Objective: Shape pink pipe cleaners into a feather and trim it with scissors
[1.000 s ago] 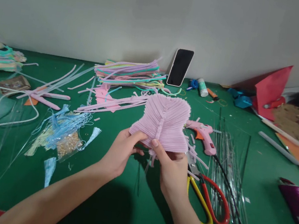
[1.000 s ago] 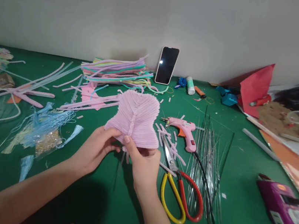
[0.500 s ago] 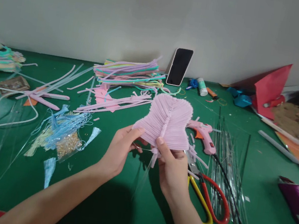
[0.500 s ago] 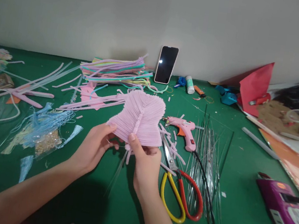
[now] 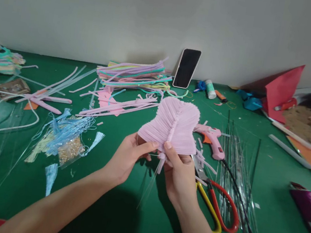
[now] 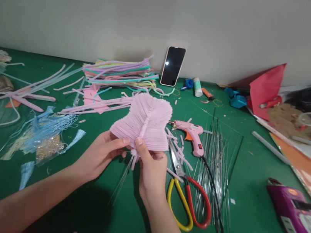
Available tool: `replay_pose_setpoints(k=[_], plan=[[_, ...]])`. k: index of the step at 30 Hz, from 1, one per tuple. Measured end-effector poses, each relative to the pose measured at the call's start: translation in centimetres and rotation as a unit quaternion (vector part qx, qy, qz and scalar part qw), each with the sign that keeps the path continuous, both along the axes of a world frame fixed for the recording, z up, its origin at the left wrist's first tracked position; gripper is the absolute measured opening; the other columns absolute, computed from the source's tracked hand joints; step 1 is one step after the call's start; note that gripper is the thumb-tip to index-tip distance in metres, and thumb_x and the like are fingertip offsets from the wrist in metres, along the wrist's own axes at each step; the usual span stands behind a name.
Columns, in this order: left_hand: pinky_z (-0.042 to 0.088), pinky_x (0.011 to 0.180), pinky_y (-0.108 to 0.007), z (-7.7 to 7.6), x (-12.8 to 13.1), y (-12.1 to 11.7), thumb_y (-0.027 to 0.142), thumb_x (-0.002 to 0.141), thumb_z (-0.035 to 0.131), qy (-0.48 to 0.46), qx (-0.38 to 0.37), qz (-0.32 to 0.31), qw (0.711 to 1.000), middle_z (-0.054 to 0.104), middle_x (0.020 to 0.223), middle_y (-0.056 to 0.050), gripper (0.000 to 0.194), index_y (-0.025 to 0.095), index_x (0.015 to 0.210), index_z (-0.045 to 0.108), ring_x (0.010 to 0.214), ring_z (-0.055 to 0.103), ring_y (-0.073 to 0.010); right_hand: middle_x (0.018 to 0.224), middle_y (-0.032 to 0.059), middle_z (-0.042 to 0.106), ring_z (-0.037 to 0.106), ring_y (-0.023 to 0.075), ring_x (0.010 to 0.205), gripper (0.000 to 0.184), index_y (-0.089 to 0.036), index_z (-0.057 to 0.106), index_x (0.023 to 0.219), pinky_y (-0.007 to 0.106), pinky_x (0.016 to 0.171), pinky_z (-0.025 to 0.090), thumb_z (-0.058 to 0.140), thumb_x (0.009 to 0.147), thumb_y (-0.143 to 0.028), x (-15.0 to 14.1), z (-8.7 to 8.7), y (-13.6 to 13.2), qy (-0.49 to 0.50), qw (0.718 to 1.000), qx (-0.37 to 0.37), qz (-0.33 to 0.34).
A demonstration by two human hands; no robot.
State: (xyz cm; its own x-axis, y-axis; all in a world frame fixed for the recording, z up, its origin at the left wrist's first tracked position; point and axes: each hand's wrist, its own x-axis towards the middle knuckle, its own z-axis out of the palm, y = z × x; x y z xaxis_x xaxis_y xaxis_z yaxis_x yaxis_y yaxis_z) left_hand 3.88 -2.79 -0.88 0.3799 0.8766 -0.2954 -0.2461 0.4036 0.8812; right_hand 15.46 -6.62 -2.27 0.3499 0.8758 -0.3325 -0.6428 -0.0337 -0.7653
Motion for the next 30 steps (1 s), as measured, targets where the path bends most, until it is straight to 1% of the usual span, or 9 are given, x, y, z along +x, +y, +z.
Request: replay_pose_setpoints(k=[2,4,8,12,16,20,23,25,30], plan=[[0.044,0.061,-0.022,-0.07,-0.01,-0.02,0.026,0.074,0.074,-0.005,-0.005,0.002,1.0,0.066,0.087,-0.003,0.021,0.016,0.092,0.069,0.076,0.056,-0.0128,0.09,0.0014,0.077,0.067,0.0144,0.072,0.026,-0.021,0.076,0.092,0.029,0.073,0.053,0.082,0.067,-0.026,-0.03,0.01,0.02,0.001,1.0,0.002,0.0],[0.045,0.061,-0.022,-0.15,0.02,-0.02,0.026,0.074,0.074,-0.012,-0.008,0.003,1.0,0.066,0.085,-0.002,0.02,0.017,0.091,0.069,0.075,0.057,-0.0126,0.091,0.0023,0.077,0.068,0.0154,0.075,0.026,-0.02,0.076,0.091,0.029,0.075,0.054,0.082,0.067,-0.027,-0.06,0.03,0.05,-0.003,1.0,-0.001,0.0],[0.045,0.061,-0.022,-0.32,0.11,0.1,0.023,0.072,0.075,-0.04,-0.015,0.001,0.999,0.066,0.081,0.0,0.018,0.017,0.088,0.07,0.071,0.057,-0.0115,0.088,0.003,0.077,0.068,0.0153,0.074,0.025,-0.02,0.076,0.088,0.028,0.072,0.055,0.082,0.066,-0.029,-0.1,0.09,0.05,-0.005,1.0,-0.009,0.003],[0.045,0.062,-0.023,-0.45,0.15,0.23,0.024,0.072,0.075,-0.06,-0.026,-0.005,0.998,0.067,0.083,-0.001,0.019,0.016,0.089,0.071,0.07,0.057,-0.0119,0.085,0.0031,0.077,0.068,0.0162,0.072,0.026,-0.019,0.076,0.089,0.029,0.07,0.055,0.082,0.066,-0.03,-0.13,0.21,0.01,-0.014,1.0,-0.008,0.002],[0.044,0.061,-0.023,-0.35,0.14,0.23,0.027,0.072,0.076,-0.029,-0.013,-0.006,0.999,0.068,0.082,-0.002,0.02,0.016,0.088,0.072,0.072,0.058,-0.0127,0.087,0.0017,0.076,0.067,0.0147,0.071,0.027,-0.02,0.076,0.09,0.029,0.073,0.055,0.082,0.066,-0.028,-0.08,0.24,-0.02,-0.009,1.0,-0.003,-0.004],[0.044,0.061,-0.022,-0.21,0.18,0.15,0.027,0.073,0.077,0.002,0.014,-0.017,1.0,0.068,0.086,-0.004,0.022,0.015,0.091,0.072,0.075,0.058,-0.0138,0.083,0.0003,0.076,0.066,0.0134,0.068,0.02,-0.021,0.076,0.084,0.028,0.072,0.055,0.082,0.066,-0.028,-0.02,0.16,-0.08,-0.003,1.0,0.003,0.003],[0.044,0.063,-0.023,-0.2,0.3,0.09,0.026,0.073,0.077,-0.004,0.019,-0.016,1.0,0.068,0.085,-0.004,0.021,0.015,0.09,0.072,0.075,0.058,-0.0142,0.086,0.0003,0.077,0.067,0.0136,0.073,0.021,-0.021,0.076,0.085,0.028,0.077,0.054,0.083,0.066,-0.027,-0.1,0.14,-0.11,0.002,1.0,0.005,0.004],[0.044,0.063,-0.023,-0.14,0.37,0.05,0.025,0.072,0.078,-0.014,0.017,-0.009,1.0,0.068,0.082,-0.003,0.02,0.015,0.088,0.072,0.074,0.058,-0.0137,0.09,0.0014,0.077,0.069,0.0155,0.079,0.023,-0.021,0.076,0.088,0.03,0.081,0.054,0.083,0.066,-0.028,-0.18,0.15,-0.12,0.001,1.0,0.003,0.006],[0.044,0.062,-0.023,0.13,0.14,0.12,0.025,0.069,0.079,-0.01,0.041,0.031,0.999,0.066,0.077,0.0,0.018,0.017,0.083,0.07,0.069,0.056,-0.0119,0.094,0.0033,0.077,0.07,0.0196,0.088,0.028,-0.021,0.075,0.093,0.036,0.088,0.053,0.082,0.067,-0.029,-0.3,0.3,-0.17,-0.004,1.0,0.002,0.009]])
